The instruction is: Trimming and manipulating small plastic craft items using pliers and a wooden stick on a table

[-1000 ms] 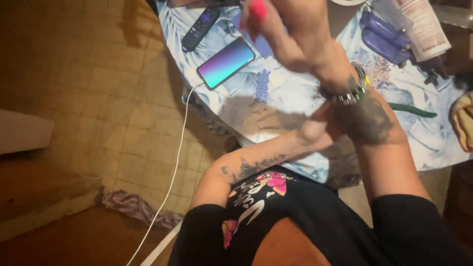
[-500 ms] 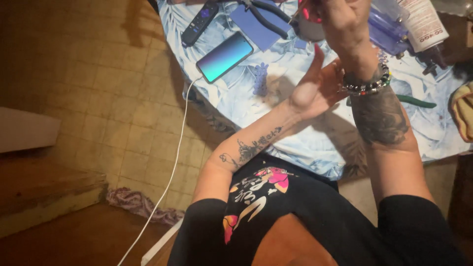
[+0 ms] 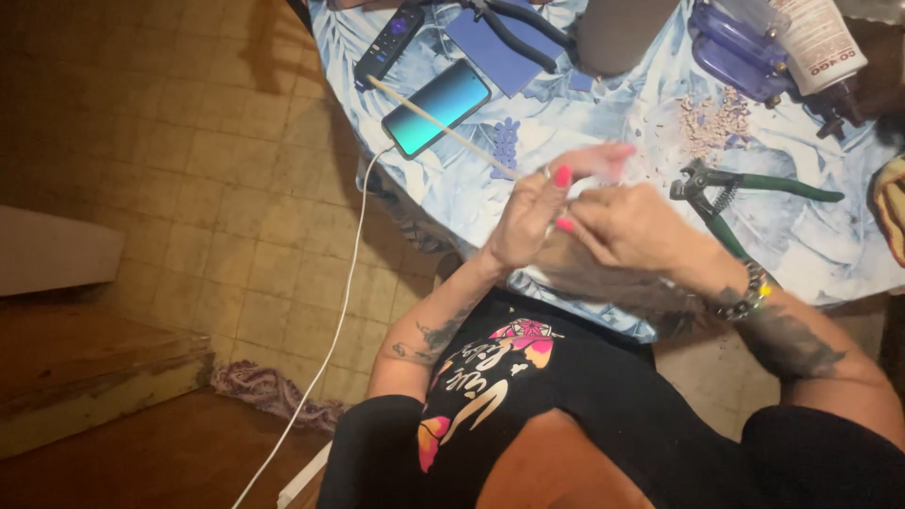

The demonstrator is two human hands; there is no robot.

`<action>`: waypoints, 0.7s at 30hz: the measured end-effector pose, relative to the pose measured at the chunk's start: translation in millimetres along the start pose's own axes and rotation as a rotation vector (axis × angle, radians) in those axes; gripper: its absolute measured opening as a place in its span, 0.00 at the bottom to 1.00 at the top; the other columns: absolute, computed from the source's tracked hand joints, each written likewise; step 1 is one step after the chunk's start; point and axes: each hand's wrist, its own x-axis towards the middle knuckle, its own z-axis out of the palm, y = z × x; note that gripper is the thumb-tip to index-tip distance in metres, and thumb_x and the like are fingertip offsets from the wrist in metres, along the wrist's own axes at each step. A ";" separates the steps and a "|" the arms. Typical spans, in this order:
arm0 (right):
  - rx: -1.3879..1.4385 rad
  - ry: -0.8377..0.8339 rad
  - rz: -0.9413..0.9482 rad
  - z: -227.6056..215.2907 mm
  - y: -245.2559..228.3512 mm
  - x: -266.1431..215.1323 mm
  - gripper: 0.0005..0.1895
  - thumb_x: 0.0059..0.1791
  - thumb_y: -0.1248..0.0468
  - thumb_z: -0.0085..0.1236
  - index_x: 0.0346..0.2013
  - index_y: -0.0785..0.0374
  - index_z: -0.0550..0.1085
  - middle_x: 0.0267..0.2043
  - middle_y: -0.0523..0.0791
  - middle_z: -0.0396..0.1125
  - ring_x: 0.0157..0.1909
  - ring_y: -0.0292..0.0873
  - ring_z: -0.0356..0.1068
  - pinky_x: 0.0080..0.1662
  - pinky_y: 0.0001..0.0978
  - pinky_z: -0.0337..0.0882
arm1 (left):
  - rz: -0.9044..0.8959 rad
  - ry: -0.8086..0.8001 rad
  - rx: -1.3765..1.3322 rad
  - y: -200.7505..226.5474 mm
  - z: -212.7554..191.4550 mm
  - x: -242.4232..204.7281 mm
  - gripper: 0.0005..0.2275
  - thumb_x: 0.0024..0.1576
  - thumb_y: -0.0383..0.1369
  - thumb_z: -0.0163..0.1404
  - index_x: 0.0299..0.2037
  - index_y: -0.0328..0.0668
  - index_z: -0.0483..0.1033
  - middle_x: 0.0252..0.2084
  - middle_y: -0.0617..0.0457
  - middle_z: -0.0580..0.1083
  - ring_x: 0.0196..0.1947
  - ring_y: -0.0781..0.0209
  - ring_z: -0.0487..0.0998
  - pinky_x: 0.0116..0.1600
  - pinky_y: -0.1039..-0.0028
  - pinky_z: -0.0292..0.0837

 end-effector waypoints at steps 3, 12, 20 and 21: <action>-0.052 -0.045 0.079 8.8 -4.3 -24.7 0.11 0.47 0.59 0.39 0.25 0.61 0.65 0.22 0.48 0.61 0.24 0.50 0.65 0.26 0.38 0.66 | -0.107 0.060 -0.099 8.0 -10.2 -20.5 0.22 0.59 0.44 0.27 0.37 0.34 0.71 0.48 0.40 0.67 0.49 0.53 0.69 0.55 0.65 0.61; -0.382 0.035 0.090 -3.0 9.5 -63.6 0.22 0.40 0.61 0.49 0.45 0.67 0.63 0.42 0.54 0.60 0.46 0.55 0.61 0.46 0.42 0.63 | -0.119 0.456 0.278 32.6 -87.1 -57.0 0.19 0.58 0.43 0.26 0.27 0.36 0.64 0.07 0.54 0.58 0.04 0.75 0.53 0.10 0.91 0.46; -0.372 -0.305 0.261 8.3 19.1 -40.9 0.38 0.46 0.39 0.20 0.59 0.66 0.50 0.63 0.56 0.42 0.63 0.54 0.44 0.56 0.69 0.27 | -0.221 0.465 0.370 39.6 -100.4 -63.5 0.15 0.58 0.42 0.30 0.39 0.36 0.61 0.19 0.54 0.59 0.15 0.76 0.52 0.18 0.92 0.46; -0.367 -0.311 0.260 12.1 18.3 -41.9 0.38 0.46 0.39 0.20 0.59 0.66 0.50 0.63 0.56 0.42 0.63 0.54 0.44 0.56 0.69 0.27 | -0.225 0.471 0.370 39.2 -100.9 -65.4 0.15 0.58 0.42 0.30 0.39 0.36 0.61 0.19 0.54 0.59 0.15 0.76 0.52 0.18 0.92 0.46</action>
